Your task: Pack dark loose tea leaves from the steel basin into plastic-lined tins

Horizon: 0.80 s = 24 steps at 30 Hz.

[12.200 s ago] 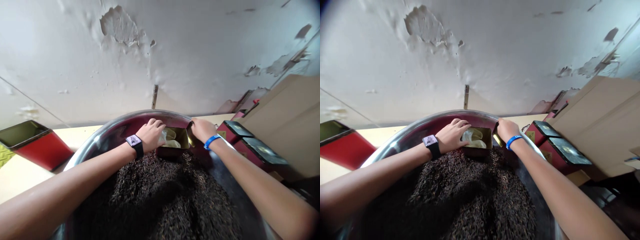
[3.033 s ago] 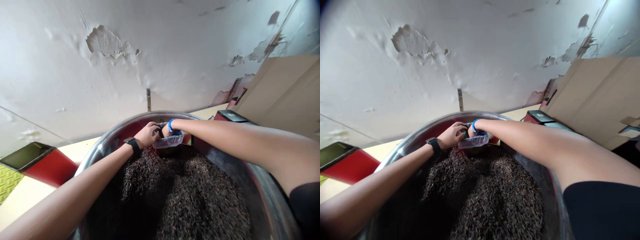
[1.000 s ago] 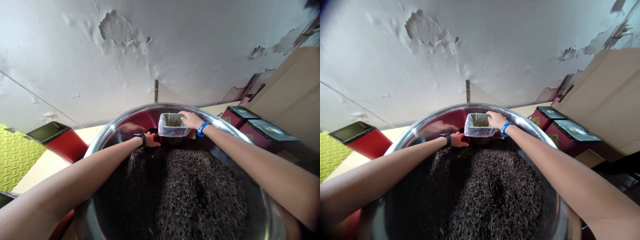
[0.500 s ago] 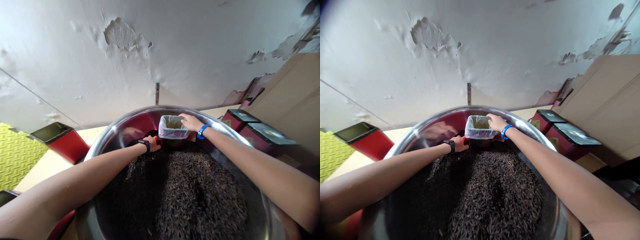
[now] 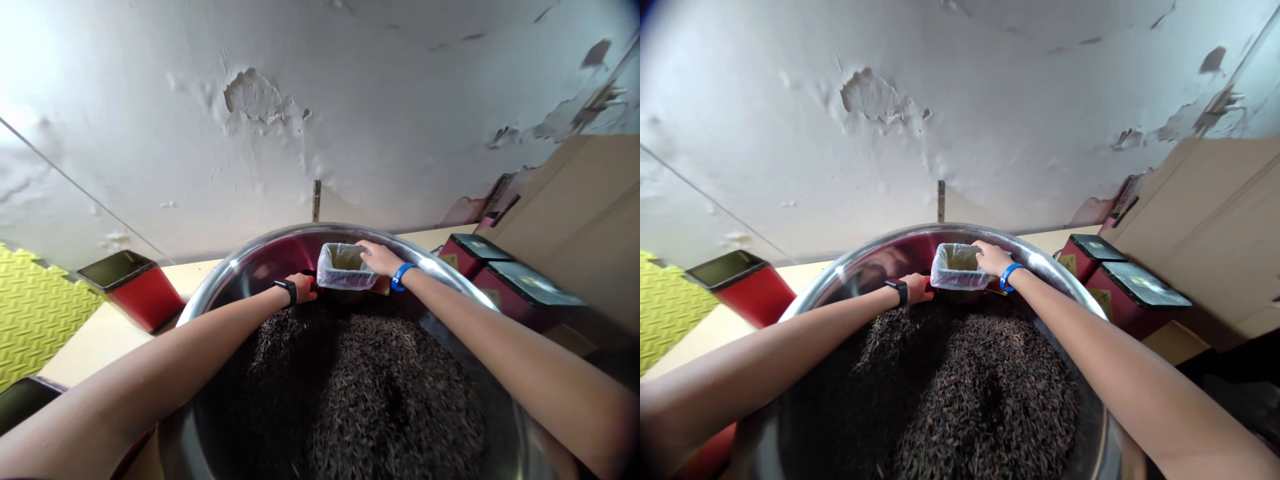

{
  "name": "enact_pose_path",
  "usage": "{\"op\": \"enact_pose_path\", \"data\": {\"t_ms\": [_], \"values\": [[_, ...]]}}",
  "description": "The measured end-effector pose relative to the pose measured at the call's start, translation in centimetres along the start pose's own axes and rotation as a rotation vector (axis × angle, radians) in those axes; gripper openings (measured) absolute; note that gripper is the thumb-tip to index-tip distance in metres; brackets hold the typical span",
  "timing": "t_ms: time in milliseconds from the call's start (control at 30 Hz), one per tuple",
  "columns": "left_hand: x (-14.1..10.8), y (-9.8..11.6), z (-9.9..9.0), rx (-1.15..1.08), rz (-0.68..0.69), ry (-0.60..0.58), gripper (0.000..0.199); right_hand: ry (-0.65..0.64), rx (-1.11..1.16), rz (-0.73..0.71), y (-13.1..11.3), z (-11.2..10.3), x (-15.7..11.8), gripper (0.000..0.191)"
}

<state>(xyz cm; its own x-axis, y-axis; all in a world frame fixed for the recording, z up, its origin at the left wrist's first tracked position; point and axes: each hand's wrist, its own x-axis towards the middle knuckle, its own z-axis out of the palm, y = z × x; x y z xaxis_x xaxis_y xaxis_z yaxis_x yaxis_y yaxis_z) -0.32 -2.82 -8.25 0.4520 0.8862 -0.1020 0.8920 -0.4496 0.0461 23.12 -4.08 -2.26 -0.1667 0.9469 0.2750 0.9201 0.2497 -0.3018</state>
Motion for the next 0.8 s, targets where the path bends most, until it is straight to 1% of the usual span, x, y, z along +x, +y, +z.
{"op": "enact_pose_path", "data": {"t_ms": [167, 300, 433, 500, 633, 733, 800], "values": [[0.2, -1.2, -1.9, -0.033, -0.033, 0.054, 0.041, -0.028, 0.008, 0.013, -0.2, -0.3, 0.0, 0.036], [-0.1, -2.1, -3.9, -0.119, -0.058, 0.132, 0.043, -0.027, 0.035, 0.03, -0.6, -0.6, -0.2, 0.035], [-0.5, -2.3, -5.6, -0.239, -0.086, 0.188, 0.042, -0.009, 0.042, 0.004, -0.9, -0.8, -0.5, 0.034], [-0.6, -2.2, -6.2, -0.262, -0.058, 0.252, 0.04, -0.003, 0.044, -0.011, -1.1, -0.7, -0.5, 0.034], [-1.2, -1.3, -7.7, -0.279, 0.042, 0.434, 0.038, 0.011, 0.055, -0.041, -1.6, -0.5, -0.6, 0.035], [-2.3, 0.5, -8.9, -0.297, 0.104, 0.564, 0.039, 0.028, 0.092, -0.083, -2.2, -0.6, -0.8, 0.035], [-3.2, 2.1, -9.4, -0.3, 0.161, 0.607, 0.038, 0.039, 0.132, -0.128, -2.7, -0.8, -1.1, 0.036]]}}
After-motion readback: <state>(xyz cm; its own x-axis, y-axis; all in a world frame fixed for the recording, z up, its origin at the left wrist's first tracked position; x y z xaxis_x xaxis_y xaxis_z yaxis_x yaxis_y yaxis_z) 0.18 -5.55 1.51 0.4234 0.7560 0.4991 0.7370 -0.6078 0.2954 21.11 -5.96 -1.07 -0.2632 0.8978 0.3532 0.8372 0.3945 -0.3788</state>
